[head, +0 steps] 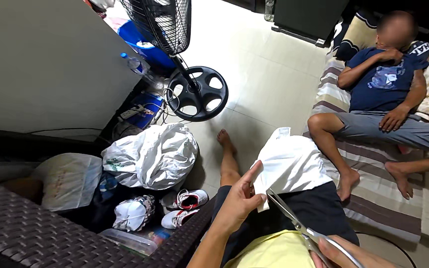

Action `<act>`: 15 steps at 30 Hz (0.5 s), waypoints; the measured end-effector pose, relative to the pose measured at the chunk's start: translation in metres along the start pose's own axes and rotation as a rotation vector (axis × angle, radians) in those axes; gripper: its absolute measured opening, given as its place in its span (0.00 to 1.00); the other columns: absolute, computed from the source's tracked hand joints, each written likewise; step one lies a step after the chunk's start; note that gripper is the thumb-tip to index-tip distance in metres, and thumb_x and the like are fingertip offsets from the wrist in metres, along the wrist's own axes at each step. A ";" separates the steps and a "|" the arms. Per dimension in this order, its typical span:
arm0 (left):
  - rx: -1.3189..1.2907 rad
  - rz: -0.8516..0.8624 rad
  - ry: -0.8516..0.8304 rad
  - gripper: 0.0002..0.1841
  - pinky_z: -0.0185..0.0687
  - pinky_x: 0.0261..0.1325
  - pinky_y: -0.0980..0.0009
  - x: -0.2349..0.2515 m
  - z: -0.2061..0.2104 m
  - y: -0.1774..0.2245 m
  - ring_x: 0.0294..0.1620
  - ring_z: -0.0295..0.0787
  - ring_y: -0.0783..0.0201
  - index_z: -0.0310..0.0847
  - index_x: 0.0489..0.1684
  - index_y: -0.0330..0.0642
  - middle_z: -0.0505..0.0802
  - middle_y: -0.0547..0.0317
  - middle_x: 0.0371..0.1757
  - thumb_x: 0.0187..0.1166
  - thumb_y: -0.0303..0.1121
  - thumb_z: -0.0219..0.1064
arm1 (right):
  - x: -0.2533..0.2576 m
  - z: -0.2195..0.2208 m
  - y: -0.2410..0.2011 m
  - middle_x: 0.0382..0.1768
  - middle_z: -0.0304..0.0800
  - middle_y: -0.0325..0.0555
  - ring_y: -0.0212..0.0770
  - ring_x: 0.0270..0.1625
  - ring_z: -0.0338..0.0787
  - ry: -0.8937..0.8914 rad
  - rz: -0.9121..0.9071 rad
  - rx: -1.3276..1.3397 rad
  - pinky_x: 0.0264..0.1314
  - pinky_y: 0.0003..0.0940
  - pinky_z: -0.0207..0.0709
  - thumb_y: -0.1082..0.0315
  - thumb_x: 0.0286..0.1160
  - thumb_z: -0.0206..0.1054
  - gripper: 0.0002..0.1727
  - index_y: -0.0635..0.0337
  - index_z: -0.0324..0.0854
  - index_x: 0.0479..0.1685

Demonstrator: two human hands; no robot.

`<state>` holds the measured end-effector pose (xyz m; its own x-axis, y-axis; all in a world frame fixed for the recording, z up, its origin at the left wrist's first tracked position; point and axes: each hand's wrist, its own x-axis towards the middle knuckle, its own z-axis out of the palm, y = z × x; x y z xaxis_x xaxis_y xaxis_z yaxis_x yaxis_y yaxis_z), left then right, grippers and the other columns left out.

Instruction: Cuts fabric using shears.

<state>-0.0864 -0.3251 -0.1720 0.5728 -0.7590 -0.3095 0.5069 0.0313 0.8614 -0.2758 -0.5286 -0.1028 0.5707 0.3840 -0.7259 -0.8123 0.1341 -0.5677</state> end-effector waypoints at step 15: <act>-0.212 0.071 0.195 0.47 0.86 0.56 0.76 -0.013 0.026 -0.009 0.55 0.90 0.73 0.41 0.92 0.29 0.76 0.54 0.83 0.65 0.12 0.62 | 0.044 0.033 -0.014 0.20 0.75 0.26 0.22 0.20 0.78 0.113 -0.078 0.149 0.23 0.17 0.74 0.26 0.78 0.49 0.33 0.48 0.75 0.36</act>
<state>-0.1155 -0.3326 -0.1652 0.7142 -0.6114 -0.3408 0.5726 0.2304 0.7868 -0.2439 -0.4840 -0.1141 0.6356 0.2636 -0.7256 -0.7693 0.2959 -0.5663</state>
